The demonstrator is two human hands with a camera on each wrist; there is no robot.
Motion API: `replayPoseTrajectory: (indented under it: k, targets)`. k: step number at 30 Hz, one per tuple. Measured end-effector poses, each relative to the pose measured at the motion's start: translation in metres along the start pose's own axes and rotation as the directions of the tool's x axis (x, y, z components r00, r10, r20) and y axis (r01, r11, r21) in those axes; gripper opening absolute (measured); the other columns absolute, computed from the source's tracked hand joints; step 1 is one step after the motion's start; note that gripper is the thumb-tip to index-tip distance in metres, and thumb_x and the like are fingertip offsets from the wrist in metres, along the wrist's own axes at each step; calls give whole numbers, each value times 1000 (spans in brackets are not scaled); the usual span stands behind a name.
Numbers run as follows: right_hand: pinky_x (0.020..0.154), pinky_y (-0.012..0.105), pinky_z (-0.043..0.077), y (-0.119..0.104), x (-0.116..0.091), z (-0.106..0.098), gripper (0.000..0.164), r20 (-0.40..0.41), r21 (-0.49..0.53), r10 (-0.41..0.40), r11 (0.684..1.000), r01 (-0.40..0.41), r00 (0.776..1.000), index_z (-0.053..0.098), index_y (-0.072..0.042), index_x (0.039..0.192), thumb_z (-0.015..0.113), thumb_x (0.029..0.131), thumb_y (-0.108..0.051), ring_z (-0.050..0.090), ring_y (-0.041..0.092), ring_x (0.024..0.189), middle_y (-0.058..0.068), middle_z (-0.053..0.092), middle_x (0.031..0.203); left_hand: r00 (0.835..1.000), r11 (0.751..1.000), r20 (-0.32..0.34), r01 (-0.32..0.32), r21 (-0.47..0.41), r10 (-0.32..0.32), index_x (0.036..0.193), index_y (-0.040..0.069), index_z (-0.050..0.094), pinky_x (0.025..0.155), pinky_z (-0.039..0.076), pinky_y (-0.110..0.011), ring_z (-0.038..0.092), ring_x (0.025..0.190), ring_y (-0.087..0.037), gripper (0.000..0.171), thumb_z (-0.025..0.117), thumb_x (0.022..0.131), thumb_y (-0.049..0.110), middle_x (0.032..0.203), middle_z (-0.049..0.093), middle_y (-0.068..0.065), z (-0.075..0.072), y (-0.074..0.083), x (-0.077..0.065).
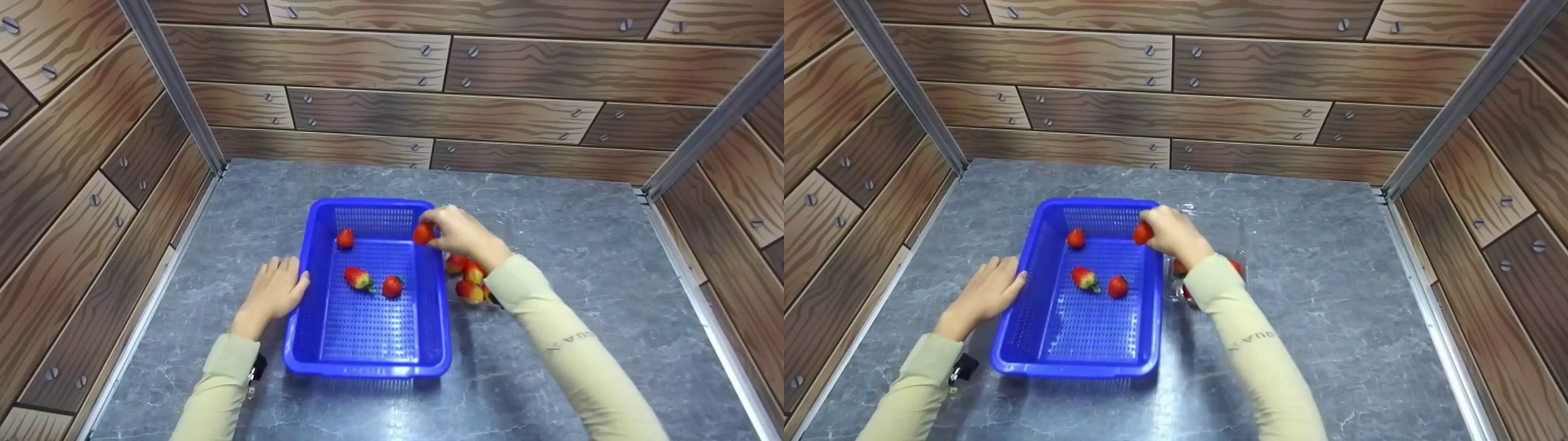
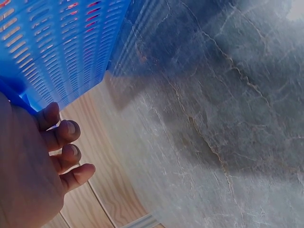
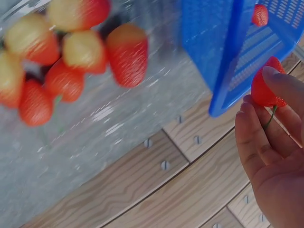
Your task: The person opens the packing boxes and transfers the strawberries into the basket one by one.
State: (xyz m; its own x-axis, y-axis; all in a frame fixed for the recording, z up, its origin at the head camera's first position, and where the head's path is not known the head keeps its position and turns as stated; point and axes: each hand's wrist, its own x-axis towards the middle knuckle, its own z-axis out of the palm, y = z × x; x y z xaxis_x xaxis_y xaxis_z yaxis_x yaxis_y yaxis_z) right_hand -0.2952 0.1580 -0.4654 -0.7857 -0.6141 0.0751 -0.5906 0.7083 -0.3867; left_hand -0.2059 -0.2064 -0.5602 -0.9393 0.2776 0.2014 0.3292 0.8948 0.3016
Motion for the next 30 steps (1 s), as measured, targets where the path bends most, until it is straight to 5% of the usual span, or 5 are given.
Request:
replayPoseTrajectory:
  k: [10,15,21,30]
  targets:
    - [82,42,53,-24,47,38,31,13,73,20,997,-21,1000,70,1,105,80,75,-2,65,30,88,14,70,96,999,1000,35,26,-3,-26,102,-2,52,86,39,-54,49,93,-38,29,45,101,26,96,56,-19,0,-1,0]
    - [87,42,51,-36,68,58,37,2,128,123,984,-122,992,70,2,108,81,73,-2,65,30,93,15,71,99,1000,1000,17,15,-6,-15,102,-2,53,85,39,-54,49,94,-39,30,45,101,26,97,57,-19,1,-1,0]
    - [90,42,50,-44,80,82,37,11,170,270,948,-268,963,70,2,108,80,73,-2,63,32,98,16,69,102,1000,1000,-3,17,0,-17,101,-2,54,83,39,-53,50,93,-39,28,46,100,26,96,58,-19,2,0,1]
    - [81,47,52,-38,75,118,22,2,93,444,892,-442,896,70,-4,95,78,74,-5,65,33,90,15,66,94,1000,1000,1,28,-14,-28,102,-1,54,83,40,-53,51,93,-38,29,46,100,26,96,59,-18,3,-2,2]
